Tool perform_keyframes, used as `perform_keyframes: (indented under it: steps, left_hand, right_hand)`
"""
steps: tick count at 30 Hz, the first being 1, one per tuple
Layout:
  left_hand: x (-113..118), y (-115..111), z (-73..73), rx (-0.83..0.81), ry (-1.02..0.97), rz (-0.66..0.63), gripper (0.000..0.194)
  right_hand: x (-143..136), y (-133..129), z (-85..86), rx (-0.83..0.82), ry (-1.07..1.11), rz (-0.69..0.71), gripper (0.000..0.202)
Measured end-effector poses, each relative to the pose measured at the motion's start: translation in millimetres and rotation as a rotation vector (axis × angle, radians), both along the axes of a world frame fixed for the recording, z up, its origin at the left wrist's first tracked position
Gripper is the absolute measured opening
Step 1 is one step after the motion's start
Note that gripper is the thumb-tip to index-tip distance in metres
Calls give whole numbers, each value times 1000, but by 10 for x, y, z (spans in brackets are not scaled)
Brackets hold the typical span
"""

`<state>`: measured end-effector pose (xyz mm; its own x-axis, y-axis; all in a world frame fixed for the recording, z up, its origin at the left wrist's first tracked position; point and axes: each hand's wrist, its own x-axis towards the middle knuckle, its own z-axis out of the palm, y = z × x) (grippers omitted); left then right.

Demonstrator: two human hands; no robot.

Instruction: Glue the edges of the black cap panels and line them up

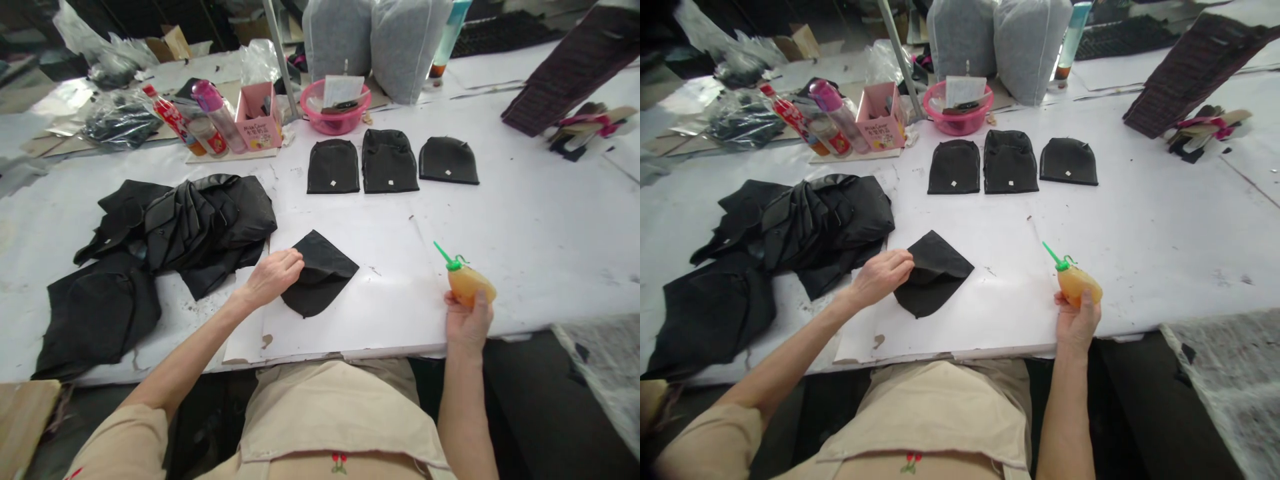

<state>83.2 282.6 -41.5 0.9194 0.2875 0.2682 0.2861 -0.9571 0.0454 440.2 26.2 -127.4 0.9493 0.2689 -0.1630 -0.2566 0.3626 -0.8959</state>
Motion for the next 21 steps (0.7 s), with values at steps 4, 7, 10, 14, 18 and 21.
perform_keyframes:
  steps: [4,7,10,14,18,21]
  left_hand:
    - [655,275,262,189,-49,53,24]
    - [1261,393,129,86,-109,26,26]
    - [1713,393,-137,-157,-231,56,22]
    - [1713,328,-391,-413,-310,-39,38]
    - [1166,284,-476,-314,-159,-37,20]
    - [792,243,-551,-231,-12,-104,30]
  right_hand:
    - [-2,-16,-16,13,-6,9,40]
    - [-9,-29,-23,5,-15,17,45]
    - [-12,-41,-32,-14,-14,18,47]
    - [-20,-51,-41,-26,-4,6,41]
    - [-29,-52,-25,-15,10,23,44]
    - [-34,-51,11,-11,28,27,48]
